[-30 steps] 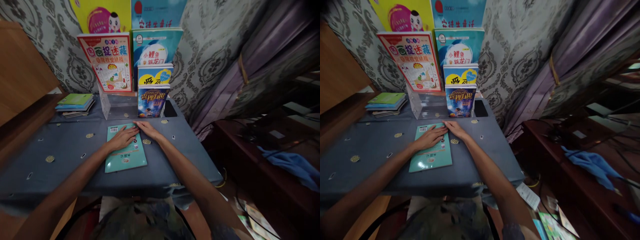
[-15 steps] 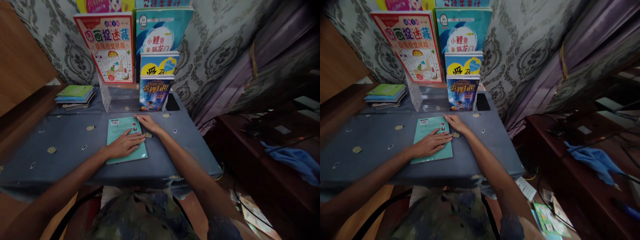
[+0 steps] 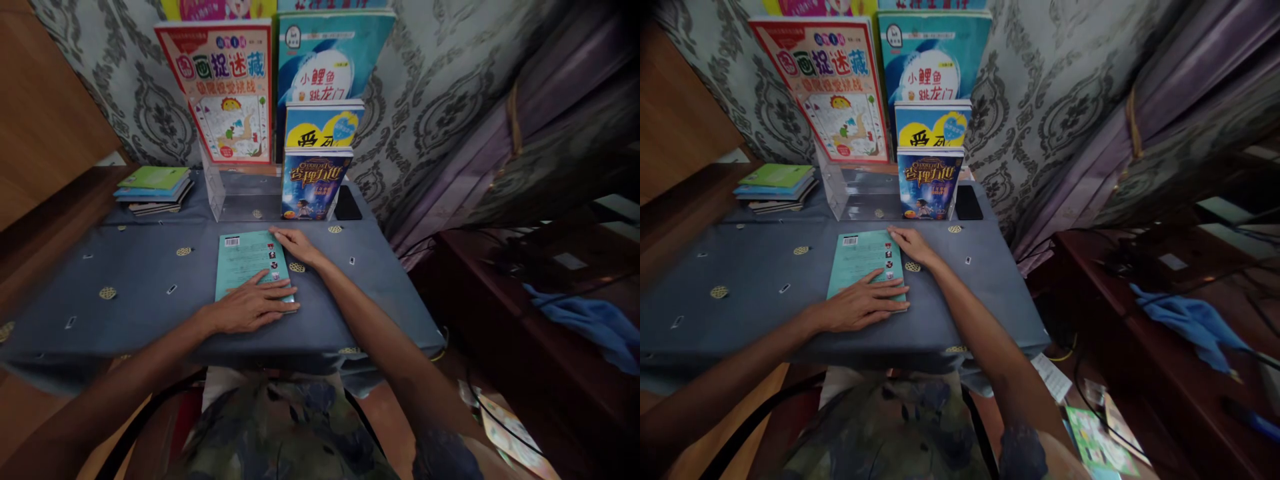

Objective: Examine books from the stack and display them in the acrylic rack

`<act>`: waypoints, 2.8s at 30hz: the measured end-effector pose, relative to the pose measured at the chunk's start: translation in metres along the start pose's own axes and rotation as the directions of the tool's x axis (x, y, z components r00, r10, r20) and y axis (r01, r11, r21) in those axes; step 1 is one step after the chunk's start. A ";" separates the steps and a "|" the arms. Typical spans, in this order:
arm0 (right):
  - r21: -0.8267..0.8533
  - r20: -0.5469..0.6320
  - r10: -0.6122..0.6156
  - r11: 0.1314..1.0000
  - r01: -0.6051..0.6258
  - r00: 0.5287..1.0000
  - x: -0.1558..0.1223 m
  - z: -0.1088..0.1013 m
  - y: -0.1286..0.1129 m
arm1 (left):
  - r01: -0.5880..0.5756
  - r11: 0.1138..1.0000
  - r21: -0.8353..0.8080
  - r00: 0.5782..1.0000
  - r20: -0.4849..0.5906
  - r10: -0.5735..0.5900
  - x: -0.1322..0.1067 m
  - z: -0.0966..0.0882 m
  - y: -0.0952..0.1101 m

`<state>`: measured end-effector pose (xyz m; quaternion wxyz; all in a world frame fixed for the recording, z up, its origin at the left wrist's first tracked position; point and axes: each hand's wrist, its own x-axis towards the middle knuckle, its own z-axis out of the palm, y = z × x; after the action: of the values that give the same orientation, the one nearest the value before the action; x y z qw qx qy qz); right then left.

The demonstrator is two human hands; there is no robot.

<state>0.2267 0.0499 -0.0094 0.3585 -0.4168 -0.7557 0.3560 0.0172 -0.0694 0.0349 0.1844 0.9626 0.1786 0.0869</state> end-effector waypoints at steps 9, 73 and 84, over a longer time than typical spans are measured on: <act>-0.429 0.061 -0.029 0.902 0.052 0.998 -0.012 0.015 -0.008 | 0.052 0.996 -0.075 0.997 -0.058 -0.057 -0.002 0.004 -0.002; -0.625 0.077 0.030 0.781 0.024 0.997 -0.022 0.033 -0.059 | 0.516 0.851 0.098 0.760 -0.511 -0.402 -0.043 0.008 -0.058; -0.410 0.158 0.047 0.912 0.022 0.986 0.013 0.121 -0.106 | 0.563 0.826 0.038 0.724 -0.505 -0.471 -0.064 0.029 -0.127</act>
<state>0.0805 -0.0101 0.0237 0.1970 -0.4567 -0.8378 0.2250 -0.0745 0.0073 -0.0467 0.0600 0.8352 0.4876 0.2471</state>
